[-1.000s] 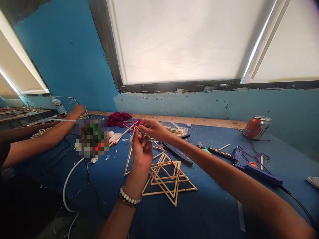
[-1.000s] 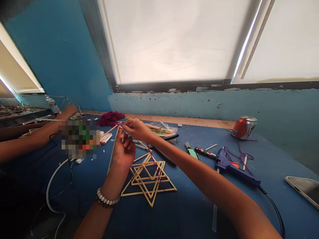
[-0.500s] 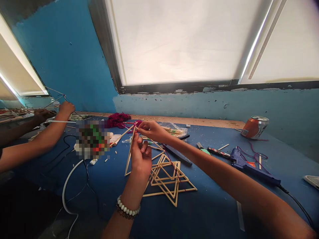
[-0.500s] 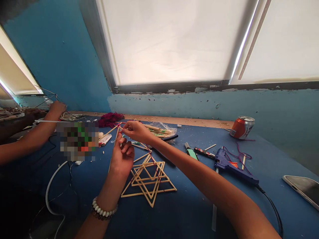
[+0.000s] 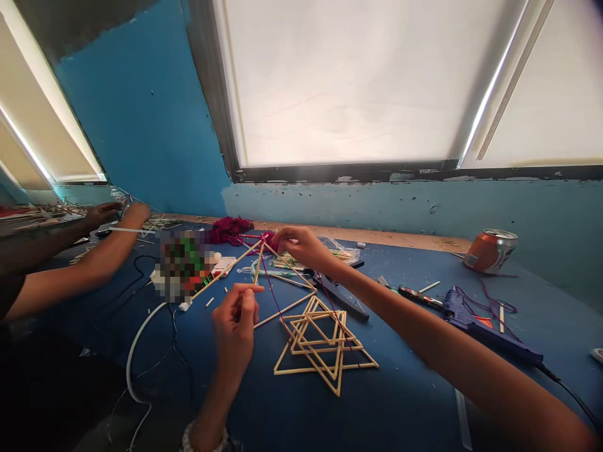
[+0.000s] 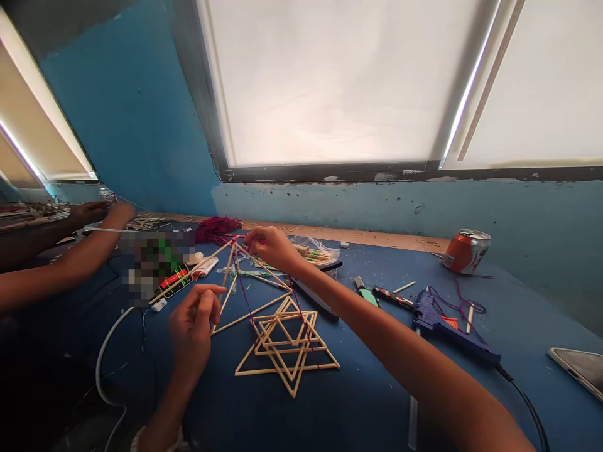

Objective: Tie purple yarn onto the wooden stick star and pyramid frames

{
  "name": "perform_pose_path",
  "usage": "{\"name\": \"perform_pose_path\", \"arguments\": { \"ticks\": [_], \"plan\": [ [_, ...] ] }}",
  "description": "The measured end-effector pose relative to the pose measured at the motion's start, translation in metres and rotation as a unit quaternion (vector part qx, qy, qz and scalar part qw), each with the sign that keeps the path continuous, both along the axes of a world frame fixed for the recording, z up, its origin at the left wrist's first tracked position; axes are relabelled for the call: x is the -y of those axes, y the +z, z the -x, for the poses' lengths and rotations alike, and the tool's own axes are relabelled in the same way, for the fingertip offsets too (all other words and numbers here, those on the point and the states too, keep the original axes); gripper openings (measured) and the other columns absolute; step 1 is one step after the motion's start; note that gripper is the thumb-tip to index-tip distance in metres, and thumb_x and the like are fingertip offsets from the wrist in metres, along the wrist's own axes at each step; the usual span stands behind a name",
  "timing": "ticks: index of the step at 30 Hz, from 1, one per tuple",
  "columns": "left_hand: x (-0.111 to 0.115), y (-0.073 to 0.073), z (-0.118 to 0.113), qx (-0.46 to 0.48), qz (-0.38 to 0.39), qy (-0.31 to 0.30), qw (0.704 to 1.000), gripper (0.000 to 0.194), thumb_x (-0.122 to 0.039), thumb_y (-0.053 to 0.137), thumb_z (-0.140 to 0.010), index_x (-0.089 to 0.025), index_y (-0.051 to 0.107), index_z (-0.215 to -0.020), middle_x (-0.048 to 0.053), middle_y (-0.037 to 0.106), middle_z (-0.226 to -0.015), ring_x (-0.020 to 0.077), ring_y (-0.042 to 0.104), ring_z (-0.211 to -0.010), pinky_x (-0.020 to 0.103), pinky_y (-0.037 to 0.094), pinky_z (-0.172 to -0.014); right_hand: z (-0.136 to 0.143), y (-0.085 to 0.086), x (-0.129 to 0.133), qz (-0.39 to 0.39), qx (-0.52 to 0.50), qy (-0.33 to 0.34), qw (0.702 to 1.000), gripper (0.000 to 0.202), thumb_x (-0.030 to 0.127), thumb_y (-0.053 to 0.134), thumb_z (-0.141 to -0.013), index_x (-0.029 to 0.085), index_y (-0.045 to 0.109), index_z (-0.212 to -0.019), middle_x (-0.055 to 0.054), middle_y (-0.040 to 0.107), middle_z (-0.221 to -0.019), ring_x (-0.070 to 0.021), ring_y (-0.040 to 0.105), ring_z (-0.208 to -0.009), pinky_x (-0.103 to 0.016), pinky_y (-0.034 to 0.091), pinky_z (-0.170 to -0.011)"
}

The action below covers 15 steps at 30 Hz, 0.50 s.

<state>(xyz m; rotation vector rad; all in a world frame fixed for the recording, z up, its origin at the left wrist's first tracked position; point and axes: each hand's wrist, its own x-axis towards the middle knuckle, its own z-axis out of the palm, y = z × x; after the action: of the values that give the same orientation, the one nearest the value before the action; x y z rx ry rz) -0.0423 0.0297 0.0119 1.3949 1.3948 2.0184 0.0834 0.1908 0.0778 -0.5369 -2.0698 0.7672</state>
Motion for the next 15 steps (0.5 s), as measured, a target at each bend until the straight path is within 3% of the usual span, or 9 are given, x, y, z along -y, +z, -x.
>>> {"name": "perform_pose_path", "arguments": {
  "ticks": [2, 5, 8, 11, 15],
  "plan": [
    [0.000, -0.005, 0.010, -0.032, 0.001, 0.039, 0.999, 0.028, -0.042, 0.055, -0.091, -0.021, 0.071, -0.082, -0.002, 0.045, -0.053, 0.0120, 0.039, -0.049, 0.023, 0.027, -0.047, -0.002, 0.002, 0.003, 0.001, -0.004, -0.011, 1.000, 0.024, 0.008, 0.047, -0.083, 0.015, 0.069, -0.088, -0.003, 0.072, -0.074, -0.0162, 0.067, -0.075, -0.029, 0.049, -0.076],
    [-0.001, -0.016, 0.023, -0.065, 0.058, 0.043, 0.995, 0.030, -0.045, 0.054, -0.091, -0.022, 0.073, -0.086, -0.001, 0.051, -0.061, 0.0120, 0.037, -0.048, 0.024, 0.025, -0.045, -0.005, 0.006, 0.008, -0.002, -0.008, -0.027, 1.000, 0.020, 0.009, 0.051, -0.083, 0.016, 0.070, -0.084, -0.005, 0.074, -0.078, -0.0177, 0.069, -0.079, -0.030, 0.050, -0.078],
    [-0.009, -0.023, 0.037, -0.062, 0.073, 0.050, 0.994, 0.025, -0.043, 0.062, -0.086, -0.023, 0.075, -0.095, 0.003, 0.063, -0.081, 0.0148, 0.048, -0.060, 0.023, 0.033, -0.050, -0.008, 0.009, 0.014, -0.008, -0.023, -0.040, 0.999, 0.014, 0.013, 0.056, -0.084, 0.017, 0.069, -0.082, -0.006, 0.075, -0.086, -0.0184, 0.069, -0.084, -0.030, 0.050, -0.079],
    [-0.025, -0.023, 0.051, -0.006, 0.062, 0.016, 0.998, 0.026, -0.042, 0.068, -0.081, -0.023, 0.075, -0.098, 0.006, 0.065, -0.098, 0.0180, 0.055, -0.078, 0.022, 0.042, -0.058, -0.010, 0.012, 0.019, 0.000, -0.043, -0.041, 0.998, 0.011, 0.017, 0.057, -0.087, 0.016, 0.068, -0.089, -0.007, 0.075, -0.091, -0.0185, 0.070, -0.087, -0.029, 0.052, -0.076],
    [-0.053, -0.012, 0.059, 0.029, 0.066, -0.051, 0.996, 0.037, -0.049, 0.072, -0.077, -0.019, 0.075, -0.099, 0.007, 0.067, -0.094, 0.0175, 0.058, -0.080, 0.022, 0.046, -0.062, -0.014, 0.015, 0.024, 0.021, -0.049, -0.007, 0.999, 0.012, 0.019, 0.059, -0.088, 0.015, 0.067, -0.095, -0.008, 0.075, -0.094, -0.0189, 0.072, -0.090, -0.028, 0.054, -0.074]
  ]
}}
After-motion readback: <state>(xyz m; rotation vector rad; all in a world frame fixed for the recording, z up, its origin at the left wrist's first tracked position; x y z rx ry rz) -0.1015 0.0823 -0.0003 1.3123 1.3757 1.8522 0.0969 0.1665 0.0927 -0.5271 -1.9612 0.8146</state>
